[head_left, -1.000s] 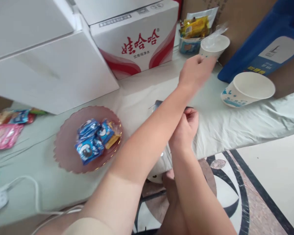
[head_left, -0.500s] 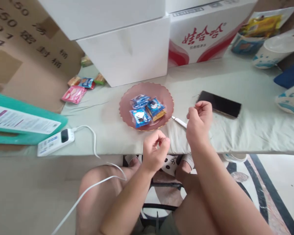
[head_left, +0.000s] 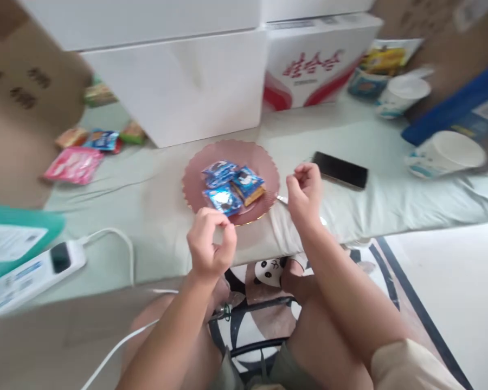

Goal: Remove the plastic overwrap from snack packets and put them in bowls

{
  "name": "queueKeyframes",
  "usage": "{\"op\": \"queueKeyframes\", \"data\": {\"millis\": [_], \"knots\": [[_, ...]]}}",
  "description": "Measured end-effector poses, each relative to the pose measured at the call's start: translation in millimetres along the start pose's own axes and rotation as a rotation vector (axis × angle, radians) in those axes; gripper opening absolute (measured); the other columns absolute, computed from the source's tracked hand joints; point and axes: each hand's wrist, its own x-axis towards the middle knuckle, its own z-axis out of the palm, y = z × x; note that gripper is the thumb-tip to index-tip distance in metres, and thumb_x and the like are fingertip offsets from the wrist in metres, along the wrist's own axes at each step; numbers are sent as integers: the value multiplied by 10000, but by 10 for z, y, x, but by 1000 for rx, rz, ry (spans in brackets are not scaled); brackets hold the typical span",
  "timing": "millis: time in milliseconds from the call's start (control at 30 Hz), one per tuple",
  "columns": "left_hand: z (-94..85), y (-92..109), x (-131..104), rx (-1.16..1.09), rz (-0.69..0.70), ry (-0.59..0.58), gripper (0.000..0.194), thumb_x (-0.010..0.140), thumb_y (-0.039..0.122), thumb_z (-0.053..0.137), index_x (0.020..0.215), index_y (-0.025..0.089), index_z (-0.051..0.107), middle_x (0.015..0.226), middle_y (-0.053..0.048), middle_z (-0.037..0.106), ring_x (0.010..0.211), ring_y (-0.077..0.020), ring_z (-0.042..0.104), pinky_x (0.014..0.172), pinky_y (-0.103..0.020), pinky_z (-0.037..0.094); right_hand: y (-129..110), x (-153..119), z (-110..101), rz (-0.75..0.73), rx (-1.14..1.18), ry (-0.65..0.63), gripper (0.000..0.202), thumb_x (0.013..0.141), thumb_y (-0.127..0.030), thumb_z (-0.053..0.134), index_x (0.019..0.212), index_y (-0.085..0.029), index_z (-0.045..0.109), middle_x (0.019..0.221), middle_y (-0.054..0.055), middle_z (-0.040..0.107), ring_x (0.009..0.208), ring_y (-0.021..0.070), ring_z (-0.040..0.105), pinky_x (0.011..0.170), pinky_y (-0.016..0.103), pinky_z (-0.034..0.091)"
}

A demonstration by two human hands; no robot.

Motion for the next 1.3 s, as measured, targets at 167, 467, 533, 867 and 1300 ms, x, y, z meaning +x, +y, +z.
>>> {"op": "queueKeyframes", "data": {"millis": [167, 467, 533, 867, 1300], "knots": [[232, 148, -11, -25, 162, -140, 135, 831, 70, 594, 845, 198, 554, 735, -8, 577, 703, -152, 559, 652, -304, 466, 215, 322, -679, -1, -141, 138, 117, 791, -246, 548, 898, -239, 501, 719, -45, 458, 635, 116, 444, 610, 272, 384], [438, 237, -19, -34, 378, -296, 165, 746, 21, 611, 806, 168, 568, 695, -30, 580, 652, -170, 567, 625, -334, 475, 697, 909, -2150, 122, -1056, 406, 400, 750, -174, 552, 1137, -195, 648, 1618, 181, 285, 1485, 395, 307, 1167, 653, 265], [499, 207, -18, -26, 411, -315, 170, 733, 11, 619, 787, 165, 570, 678, -29, 578, 637, -167, 568, 620, -334, 472, 714, 1099, -2305, 104, -1179, 322, 408, 782, -175, 560, 1177, -204, 661, 1673, 159, 222, 1552, 392, 188, 1198, 656, 187], [646, 296, 22, 19, 341, -300, 144, 766, 81, 602, 797, 208, 541, 658, -5, 587, 625, -169, 586, 622, -321, 475, 393, 1510, -2443, -4, -1343, -2, 272, 879, -154, 521, 1021, -226, 742, 1225, 135, 675, 1302, 303, 504, 1175, 570, 186], [-155, 9, -77, 93, 93, 119, 131, 831, 114, 570, 837, 226, 501, 742, 6, 549, 724, -170, 555, 708, -338, 443, -549, 491, -394, -787, -781, -337, 214, 893, -218, 562, 799, -284, 742, 859, 61, 766, 900, 260, 656, 879, 487, 330]]}}
